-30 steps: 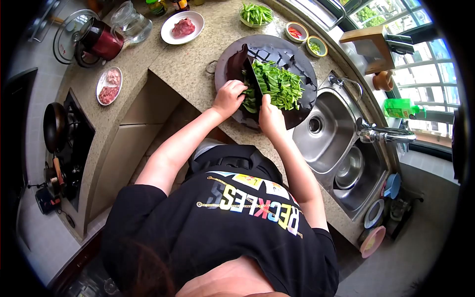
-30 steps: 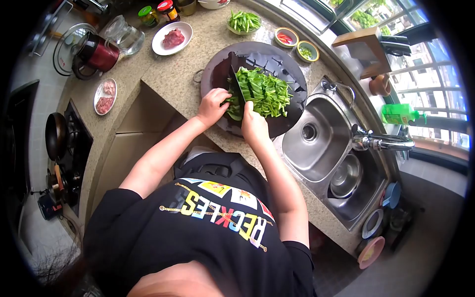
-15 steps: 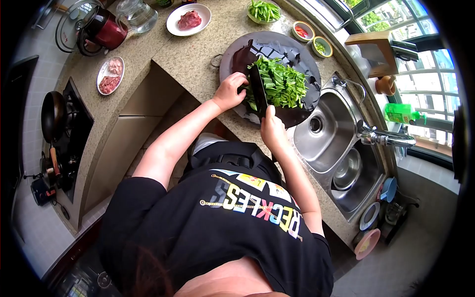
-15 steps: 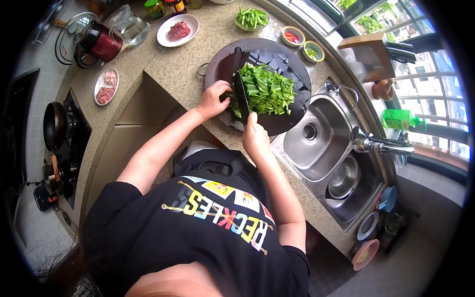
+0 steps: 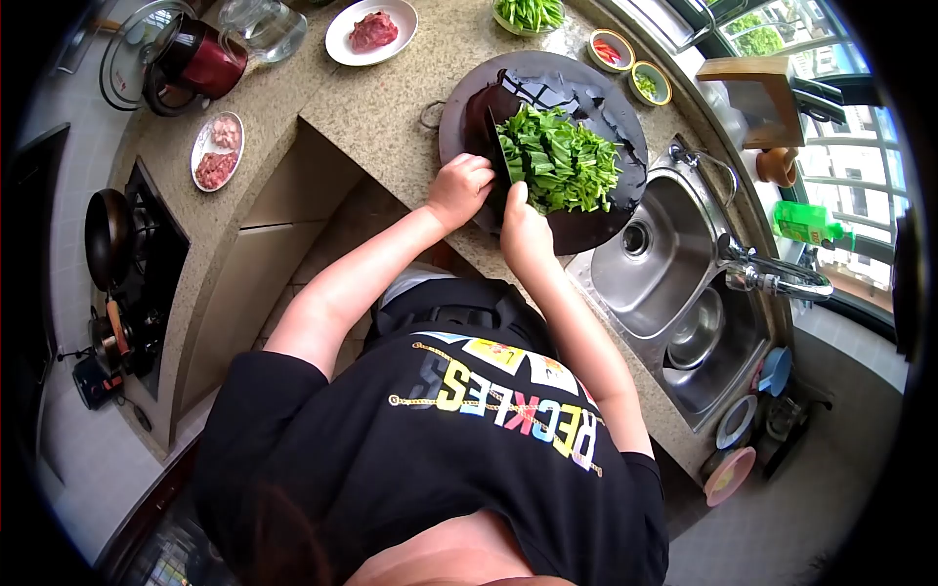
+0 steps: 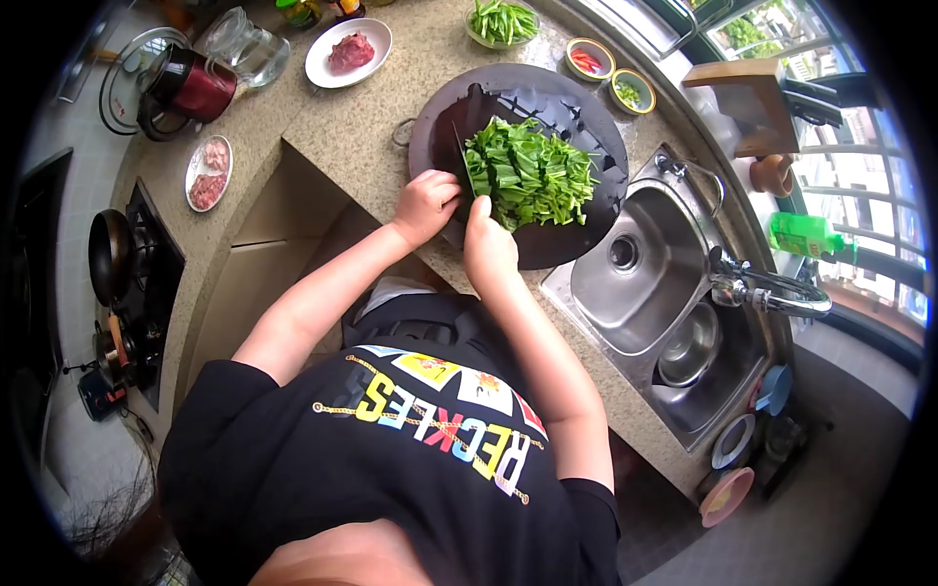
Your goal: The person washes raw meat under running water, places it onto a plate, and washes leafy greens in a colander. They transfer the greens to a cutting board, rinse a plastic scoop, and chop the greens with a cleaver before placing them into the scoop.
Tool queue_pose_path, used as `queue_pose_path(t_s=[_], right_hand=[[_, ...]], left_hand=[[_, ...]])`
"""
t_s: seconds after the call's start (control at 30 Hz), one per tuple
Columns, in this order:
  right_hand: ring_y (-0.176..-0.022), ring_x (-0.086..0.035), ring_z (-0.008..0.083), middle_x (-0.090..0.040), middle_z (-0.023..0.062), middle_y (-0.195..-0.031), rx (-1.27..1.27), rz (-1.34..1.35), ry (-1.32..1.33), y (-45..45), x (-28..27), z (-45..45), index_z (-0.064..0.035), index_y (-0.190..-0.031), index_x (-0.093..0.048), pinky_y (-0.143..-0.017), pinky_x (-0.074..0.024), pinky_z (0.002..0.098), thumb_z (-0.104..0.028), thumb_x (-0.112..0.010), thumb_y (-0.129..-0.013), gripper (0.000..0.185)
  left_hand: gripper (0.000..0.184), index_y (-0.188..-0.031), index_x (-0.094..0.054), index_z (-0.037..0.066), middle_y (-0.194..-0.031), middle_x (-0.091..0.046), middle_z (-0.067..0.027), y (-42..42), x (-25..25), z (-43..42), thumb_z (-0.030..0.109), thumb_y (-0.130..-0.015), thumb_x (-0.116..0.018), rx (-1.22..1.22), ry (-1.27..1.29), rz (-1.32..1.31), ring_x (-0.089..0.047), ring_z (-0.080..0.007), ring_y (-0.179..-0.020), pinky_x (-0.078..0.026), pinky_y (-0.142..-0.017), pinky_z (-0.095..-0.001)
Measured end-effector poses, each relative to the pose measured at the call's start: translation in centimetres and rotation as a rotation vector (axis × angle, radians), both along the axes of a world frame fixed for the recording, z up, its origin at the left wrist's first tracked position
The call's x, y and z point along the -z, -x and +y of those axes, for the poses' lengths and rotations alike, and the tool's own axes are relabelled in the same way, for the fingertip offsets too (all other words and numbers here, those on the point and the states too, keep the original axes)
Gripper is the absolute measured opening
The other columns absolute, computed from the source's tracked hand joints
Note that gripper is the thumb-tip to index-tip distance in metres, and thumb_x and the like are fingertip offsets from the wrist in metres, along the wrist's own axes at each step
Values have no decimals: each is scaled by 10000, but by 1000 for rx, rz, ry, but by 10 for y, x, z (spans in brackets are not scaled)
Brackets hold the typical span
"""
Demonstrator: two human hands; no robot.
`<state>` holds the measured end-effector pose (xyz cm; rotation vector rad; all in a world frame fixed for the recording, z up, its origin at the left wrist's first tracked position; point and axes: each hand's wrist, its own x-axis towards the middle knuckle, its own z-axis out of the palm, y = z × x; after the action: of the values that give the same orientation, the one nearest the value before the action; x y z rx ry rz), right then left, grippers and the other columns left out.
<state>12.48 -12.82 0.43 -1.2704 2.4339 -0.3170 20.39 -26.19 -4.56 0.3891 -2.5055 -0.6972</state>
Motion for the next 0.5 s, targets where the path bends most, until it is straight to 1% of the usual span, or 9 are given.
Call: queue_pose_path(t_s=[0.1,0.17,0.23,0.27,0.33,0.4,0.43,0.5], right_hand=[[-662,-645,404,-629,222,-686,32,-13,60,-1,-1,-6,30,-1096,-376,-588,-529,474,-26,-487,-845,280],[-659,-638,413,-623,225,-680,51,-17,73,5,6,-2,30,-1095,-373,-584,-523,480,-34,-489,-844,284],[-643,-619,428,-606,233,-664,7,17,244,11,21,7,26,-1102,-364,-570,-505,496,-38,-492,-838,300],[-623,-606,427,-600,236,-663,-5,15,270,15,23,11,30,-1132,-355,-554,-490,501,-53,-489,-854,319],[-611,-594,436,-593,235,-665,27,3,350,13,13,12,23,-1123,-352,-526,-471,509,-83,-506,-882,306],[-606,-584,447,-589,239,-668,79,-13,417,11,1,14,22,-1120,-354,-505,-456,518,-87,-522,-888,305],[-610,-586,446,-589,242,-674,87,-8,453,10,-7,14,23,-1139,-357,-510,-458,516,-82,-525,-886,321],[-620,-590,446,-591,246,-681,95,19,514,12,-16,17,21,-1135,-368,-521,-463,513,-82,-533,-884,317]], left_hand=[[157,-821,-652,47,-896,-636,-78,-1,1,0,83,-675,-699,-8,72,30,-608,-264,-866,-507,-760,-349],[146,-810,-644,50,-894,-631,-74,-1,3,1,84,-679,-698,-24,85,116,-602,-267,-864,-506,-759,-353],[138,-802,-639,52,-889,-628,-70,0,-3,2,86,-682,-699,-19,86,116,-600,-266,-874,-504,-765,-351],[145,-806,-637,51,-892,-623,-67,1,-4,1,88,-682,-703,-39,78,96,-600,-264,-883,-502,-771,-350],[151,-810,-636,50,-896,-617,-65,4,-8,-5,90,-683,-706,-59,73,80,-600,-262,-892,-501,-776,-349],[184,-850,-629,64,-941,-587,-50,5,-11,-8,109,-691,-711,-36,-8,56,-591,-256,-906,-500,-761,-350],[184,-850,-629,64,-941,-587,-50,4,-13,-9,109,-691,-711,-32,-8,59,-591,-256,-906,-500,-761,-350],[242,-903,-615,78,-993,-564,-48,1,-18,-13,130,-696,-729,18,-54,47,-592,-260,-914,-500,-754,-358]])
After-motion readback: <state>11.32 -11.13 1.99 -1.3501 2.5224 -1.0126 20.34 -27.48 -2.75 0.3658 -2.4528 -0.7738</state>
